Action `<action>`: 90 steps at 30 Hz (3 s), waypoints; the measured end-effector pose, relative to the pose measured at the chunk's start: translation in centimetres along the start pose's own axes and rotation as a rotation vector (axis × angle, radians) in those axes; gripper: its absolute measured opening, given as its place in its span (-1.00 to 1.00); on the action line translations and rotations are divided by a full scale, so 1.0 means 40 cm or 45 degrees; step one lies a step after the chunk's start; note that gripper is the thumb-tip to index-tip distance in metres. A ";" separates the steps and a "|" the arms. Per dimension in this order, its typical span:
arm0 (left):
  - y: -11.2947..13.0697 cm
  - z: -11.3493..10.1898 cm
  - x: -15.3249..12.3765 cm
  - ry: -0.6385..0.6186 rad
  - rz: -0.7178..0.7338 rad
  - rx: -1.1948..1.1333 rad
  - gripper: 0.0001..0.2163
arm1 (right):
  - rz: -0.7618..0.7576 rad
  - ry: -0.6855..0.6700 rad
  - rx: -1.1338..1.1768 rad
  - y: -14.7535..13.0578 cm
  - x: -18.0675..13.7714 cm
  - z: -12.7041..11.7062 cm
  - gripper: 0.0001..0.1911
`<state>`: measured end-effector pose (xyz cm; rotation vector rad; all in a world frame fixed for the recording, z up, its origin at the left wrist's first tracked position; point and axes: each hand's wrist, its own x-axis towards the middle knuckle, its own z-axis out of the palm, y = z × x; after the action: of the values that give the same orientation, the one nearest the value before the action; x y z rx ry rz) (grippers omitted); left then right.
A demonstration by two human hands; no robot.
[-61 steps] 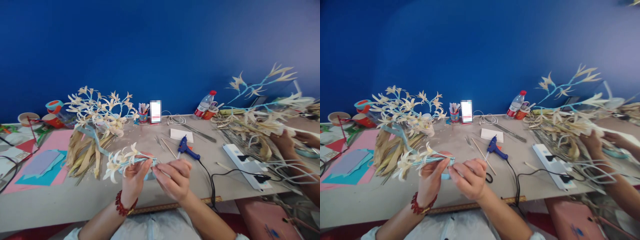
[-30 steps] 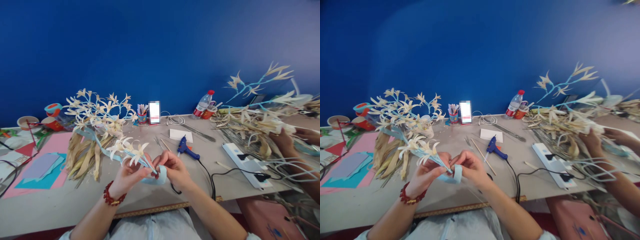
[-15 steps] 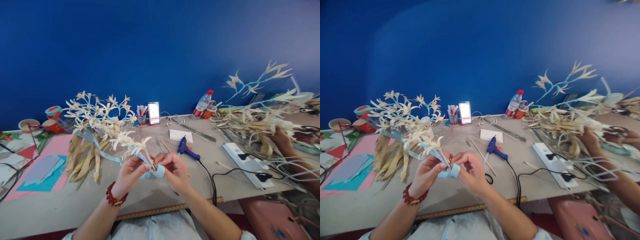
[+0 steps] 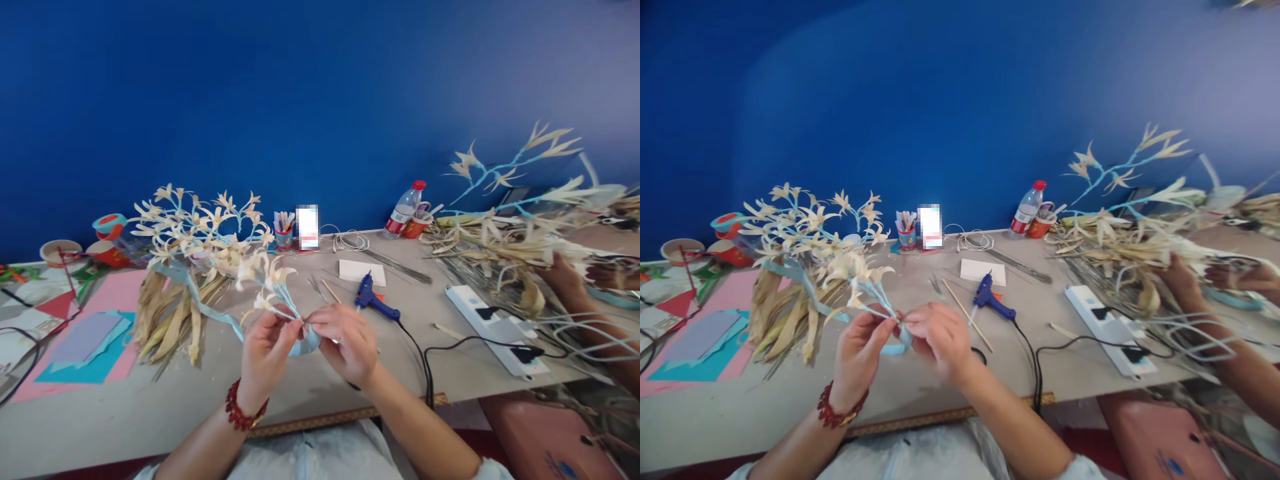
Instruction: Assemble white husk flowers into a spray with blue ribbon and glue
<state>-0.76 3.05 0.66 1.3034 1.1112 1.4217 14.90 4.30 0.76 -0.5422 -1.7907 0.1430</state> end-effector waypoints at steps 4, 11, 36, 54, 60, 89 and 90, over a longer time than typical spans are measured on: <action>-0.017 -0.014 -0.006 -0.021 0.074 0.121 -0.86 | 0.504 0.116 0.422 -0.012 0.001 0.012 -0.95; 0.000 -0.031 0.003 -0.111 0.044 0.027 -0.86 | 1.155 0.161 1.271 -0.022 0.015 0.024 -0.76; 0.011 -0.028 0.004 -0.103 -0.063 -0.041 -0.86 | -0.080 -0.089 -0.062 -0.013 0.024 -0.002 -0.88; 0.034 -0.027 0.000 -0.194 0.096 -0.093 -0.90 | 0.862 0.072 1.007 -0.023 0.005 0.021 -0.81; 0.033 -0.030 0.018 -0.417 0.073 -0.289 -0.90 | 1.188 0.131 1.463 -0.024 0.010 0.043 -0.72; -0.010 -0.053 0.006 -0.114 0.214 0.477 -0.85 | -0.024 -0.013 -0.101 -0.007 -0.011 0.020 -0.86; -0.008 -0.057 0.006 -0.115 0.262 0.532 -0.85 | -0.013 -0.016 -0.083 -0.006 -0.011 0.020 -0.85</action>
<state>-3.02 3.22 0.28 1.8029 1.2862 1.3009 14.18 4.05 0.25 -0.5793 -1.8152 0.0812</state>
